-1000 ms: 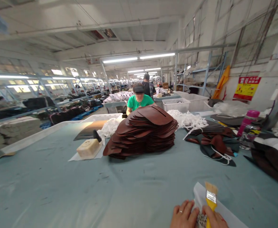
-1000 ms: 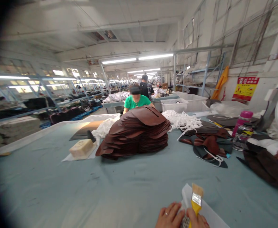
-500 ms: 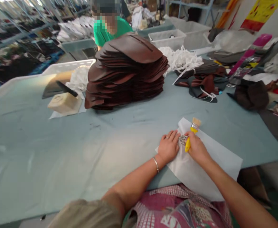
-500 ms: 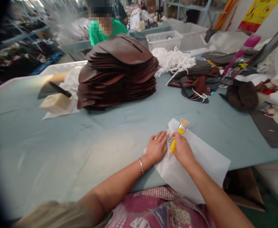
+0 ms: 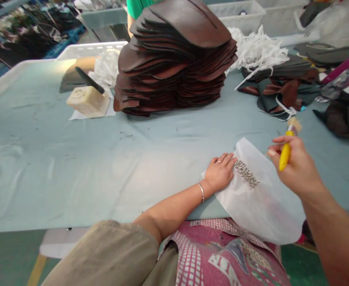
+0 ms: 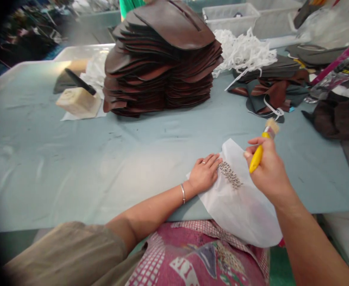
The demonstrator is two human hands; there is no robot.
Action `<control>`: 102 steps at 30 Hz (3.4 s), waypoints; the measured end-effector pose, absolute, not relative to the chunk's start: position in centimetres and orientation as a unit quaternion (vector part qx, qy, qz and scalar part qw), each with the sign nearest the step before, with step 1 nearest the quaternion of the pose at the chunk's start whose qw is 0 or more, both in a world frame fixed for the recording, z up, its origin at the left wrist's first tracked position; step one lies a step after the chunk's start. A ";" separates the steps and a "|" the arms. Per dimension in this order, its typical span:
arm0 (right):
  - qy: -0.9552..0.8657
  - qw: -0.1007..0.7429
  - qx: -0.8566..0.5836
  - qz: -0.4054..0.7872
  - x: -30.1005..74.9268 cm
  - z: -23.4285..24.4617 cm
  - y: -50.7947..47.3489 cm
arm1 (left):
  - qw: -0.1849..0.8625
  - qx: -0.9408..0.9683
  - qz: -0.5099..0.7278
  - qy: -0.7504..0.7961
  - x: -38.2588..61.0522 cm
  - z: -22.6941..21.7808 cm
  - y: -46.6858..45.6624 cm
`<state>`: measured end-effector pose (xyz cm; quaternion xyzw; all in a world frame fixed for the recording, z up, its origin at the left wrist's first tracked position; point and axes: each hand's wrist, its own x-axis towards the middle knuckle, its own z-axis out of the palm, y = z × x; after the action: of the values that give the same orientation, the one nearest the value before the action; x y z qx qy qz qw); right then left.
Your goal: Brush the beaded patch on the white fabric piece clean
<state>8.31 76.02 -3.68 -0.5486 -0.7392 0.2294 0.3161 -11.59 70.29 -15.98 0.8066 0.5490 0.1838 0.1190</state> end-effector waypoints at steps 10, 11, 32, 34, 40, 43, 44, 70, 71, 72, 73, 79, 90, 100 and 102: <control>-0.693 0.342 -0.566 0.287 10.2 -8.9 75.5 | 0.195 0.779 0.236 0.547 -12.1 -16.4 70.7; -0.683 0.348 -0.574 0.289 10.6 -10.0 75.2 | 0.208 0.773 0.247 0.546 -12.2 -16.5 70.8; -0.551 0.492 -0.580 0.343 12.7 -17.7 73.2 | 0.234 0.762 0.099 0.595 -8.9 -10.5 76.3; -0.547 0.496 -0.580 0.346 12.8 -17.9 73.2 | 0.256 0.769 0.099 0.577 -9.3 -10.9 76.7; -0.534 0.488 -0.599 0.343 13.0 -17.6 73.2 | 0.278 0.797 0.127 0.521 -10.0 -11.1 77.0; -0.535 0.485 -0.601 0.343 13.0 -17.5 73.2 | 0.249 0.841 0.162 0.453 -9.5 -10.5 76.7; -0.535 0.487 -0.598 0.345 13.0 -17.5 73.2 | 0.240 0.854 0.164 0.431 -9.3 -10.3 76.6; -0.601 0.458 -0.586 0.293 12.9 -17.7 73.0 | 0.167 0.942 -0.007 0.290 -5.7 -8.9 77.9; -0.603 0.456 -0.585 0.294 12.9 -17.7 73.0 | 0.168 0.943 -0.002 0.289 -5.6 -9.0 77.9; -0.604 0.455 -0.584 0.295 13.0 -17.7 73.0 | 0.172 0.941 0.003 0.290 -5.6 -9.0 77.8; -0.605 0.454 -0.583 0.296 13.0 -17.7 72.9 | 0.180 0.939 0.011 0.293 -5.6 -9.1 77.8; -0.605 0.450 -0.585 0.299 13.1 -17.8 72.9 | 0.300 0.887 0.098 0.337 -6.1 -8.9 77.7; -0.603 0.444 -0.594 0.294 13.0 -18.1 72.8 | 0.502 0.699 0.253 0.442 -6.1 -6.7 77.1; -0.603 0.447 -0.594 0.289 12.9 -18.1 72.8 | 0.161 0.883 -0.003 0.440 -3.4 -8.2 73.9; -0.603 0.446 -0.595 0.288 12.9 -18.1 72.8 | 0.143 0.882 -0.020 0.448 -3.2 -8.1 74.0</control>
<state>12.91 72.79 -18.09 -0.5954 -0.6028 0.2876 0.4465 -3.20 73.96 -8.09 0.8823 0.4480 -0.0201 0.1434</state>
